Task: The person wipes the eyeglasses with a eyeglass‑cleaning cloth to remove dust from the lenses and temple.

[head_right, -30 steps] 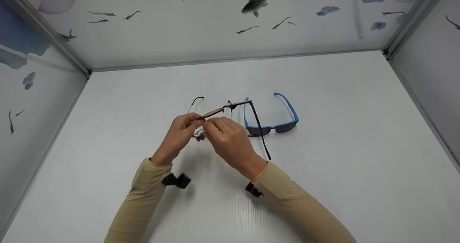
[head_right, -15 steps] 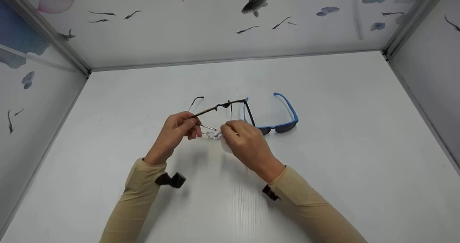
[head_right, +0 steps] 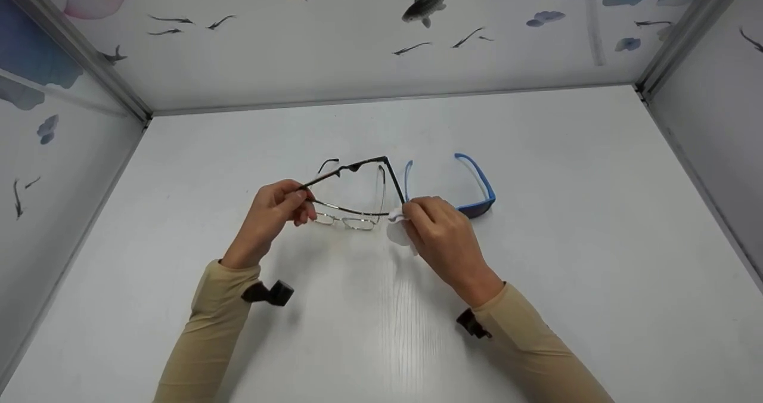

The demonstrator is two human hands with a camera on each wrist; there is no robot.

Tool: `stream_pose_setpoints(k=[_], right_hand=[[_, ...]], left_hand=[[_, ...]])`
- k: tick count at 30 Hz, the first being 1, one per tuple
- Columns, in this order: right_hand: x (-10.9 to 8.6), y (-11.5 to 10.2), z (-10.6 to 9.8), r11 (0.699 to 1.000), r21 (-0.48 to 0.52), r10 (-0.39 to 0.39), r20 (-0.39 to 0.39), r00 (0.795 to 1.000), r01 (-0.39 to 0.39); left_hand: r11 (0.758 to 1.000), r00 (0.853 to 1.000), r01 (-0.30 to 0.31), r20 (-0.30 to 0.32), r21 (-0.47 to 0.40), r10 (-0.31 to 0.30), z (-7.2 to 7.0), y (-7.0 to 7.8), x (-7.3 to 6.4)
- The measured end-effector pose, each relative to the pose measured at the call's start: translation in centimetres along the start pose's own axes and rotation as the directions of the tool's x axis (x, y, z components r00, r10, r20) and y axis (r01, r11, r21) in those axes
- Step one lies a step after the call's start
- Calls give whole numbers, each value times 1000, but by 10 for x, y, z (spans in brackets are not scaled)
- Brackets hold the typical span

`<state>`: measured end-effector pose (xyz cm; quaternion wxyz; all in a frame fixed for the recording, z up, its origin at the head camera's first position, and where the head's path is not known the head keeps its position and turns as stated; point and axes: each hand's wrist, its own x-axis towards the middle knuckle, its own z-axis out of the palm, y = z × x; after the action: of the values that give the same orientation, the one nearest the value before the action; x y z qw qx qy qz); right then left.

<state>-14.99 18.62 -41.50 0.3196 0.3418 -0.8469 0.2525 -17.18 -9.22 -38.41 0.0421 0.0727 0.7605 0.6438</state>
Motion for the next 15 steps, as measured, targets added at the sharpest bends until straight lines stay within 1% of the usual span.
stream_pose_setpoints(k=[2,5,8,11,15], right_hand=[[-1,2,-4,999,17,30,-12,999,-30],[-2,5,-9,994,75,79,-48,996,-75],[-4,8,-13,987,119,118,-79,990,-108],[-5,12,-17,983,130,144,-106,984,-130],[-9,18,-21,980,122,172,-130,976,-156]], left_hand=[[1000,1000,8,-30,-12,-8,-6,-1,1],[999,997,13,-72,-41,-16,-16,-4,1],[999,993,12,-116,-42,-16,-28,-5,0],[999,986,17,-166,-35,-23,-43,-7,0],[999,971,30,-237,-39,-38,-67,-11,-3]])
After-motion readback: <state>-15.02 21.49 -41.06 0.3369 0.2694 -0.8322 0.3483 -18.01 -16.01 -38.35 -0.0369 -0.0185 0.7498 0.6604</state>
